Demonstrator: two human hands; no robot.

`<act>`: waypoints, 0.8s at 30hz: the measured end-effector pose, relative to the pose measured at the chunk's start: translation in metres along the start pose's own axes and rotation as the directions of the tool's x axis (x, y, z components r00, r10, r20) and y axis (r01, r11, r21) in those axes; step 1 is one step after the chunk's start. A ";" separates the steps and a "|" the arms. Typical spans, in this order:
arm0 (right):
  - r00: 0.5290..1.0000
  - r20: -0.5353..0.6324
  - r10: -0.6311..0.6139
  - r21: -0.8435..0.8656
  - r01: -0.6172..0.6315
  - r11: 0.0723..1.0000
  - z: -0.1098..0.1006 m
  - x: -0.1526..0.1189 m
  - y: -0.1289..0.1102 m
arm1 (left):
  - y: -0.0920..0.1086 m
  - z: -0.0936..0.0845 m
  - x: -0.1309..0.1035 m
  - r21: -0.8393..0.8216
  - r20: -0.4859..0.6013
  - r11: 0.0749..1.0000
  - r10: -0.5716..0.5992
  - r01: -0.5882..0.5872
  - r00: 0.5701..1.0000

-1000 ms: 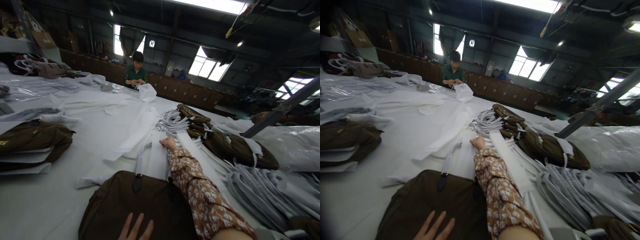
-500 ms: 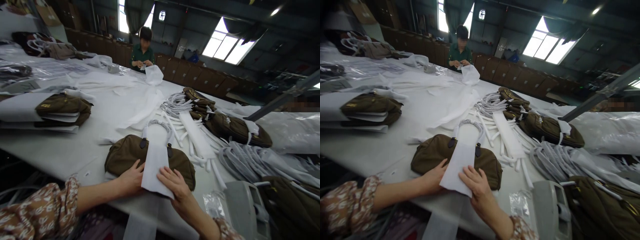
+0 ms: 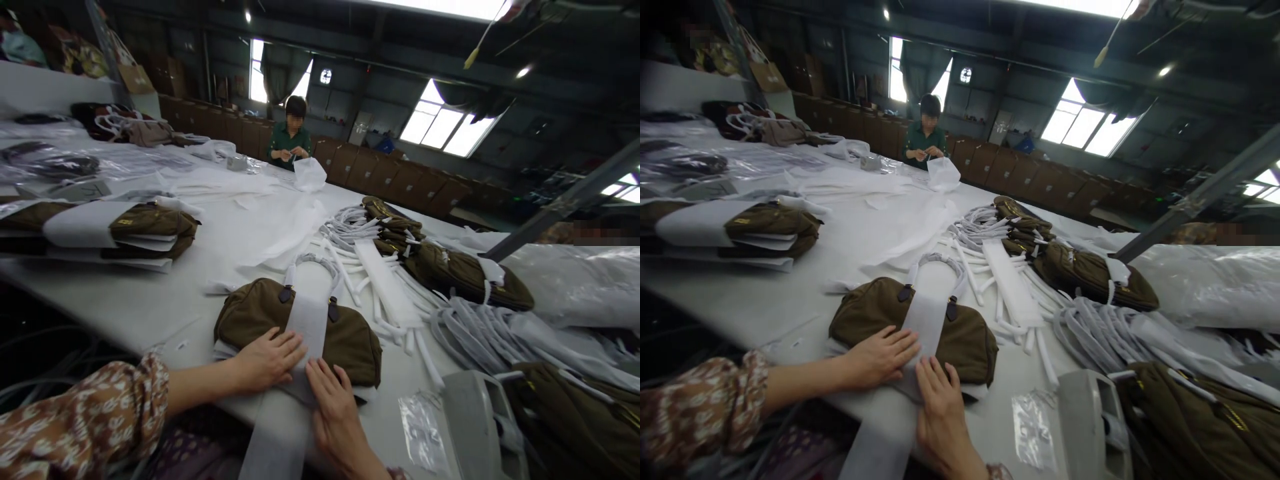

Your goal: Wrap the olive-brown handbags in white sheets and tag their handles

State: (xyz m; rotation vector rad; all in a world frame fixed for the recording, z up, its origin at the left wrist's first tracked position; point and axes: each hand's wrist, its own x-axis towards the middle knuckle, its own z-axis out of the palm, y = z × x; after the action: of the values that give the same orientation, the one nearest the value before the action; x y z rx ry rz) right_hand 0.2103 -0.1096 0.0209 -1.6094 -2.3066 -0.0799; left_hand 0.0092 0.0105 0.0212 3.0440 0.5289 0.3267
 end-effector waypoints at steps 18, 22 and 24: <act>0.995 0.056 0.086 -0.196 -0.074 0.978 0.026 0.024 0.009 | -0.005 0.012 -0.009 0.099 0.044 0.995 -0.024 0.019 0.999; 0.991 0.133 -0.001 -0.204 0.028 0.979 0.021 0.025 0.014 | 0.003 0.010 -0.011 0.115 0.029 0.991 -0.069 0.065 0.997; 0.992 0.125 -0.034 -0.224 0.061 0.973 0.021 0.027 0.015 | 0.004 0.008 -0.012 0.109 0.016 0.992 -0.068 0.066 0.998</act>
State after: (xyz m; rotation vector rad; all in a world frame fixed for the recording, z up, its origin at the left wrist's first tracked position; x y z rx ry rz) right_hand 0.2110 -0.0755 0.0070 -1.7089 -2.5061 -0.2753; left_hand 0.0015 0.0027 0.0113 3.1203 0.6666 0.2739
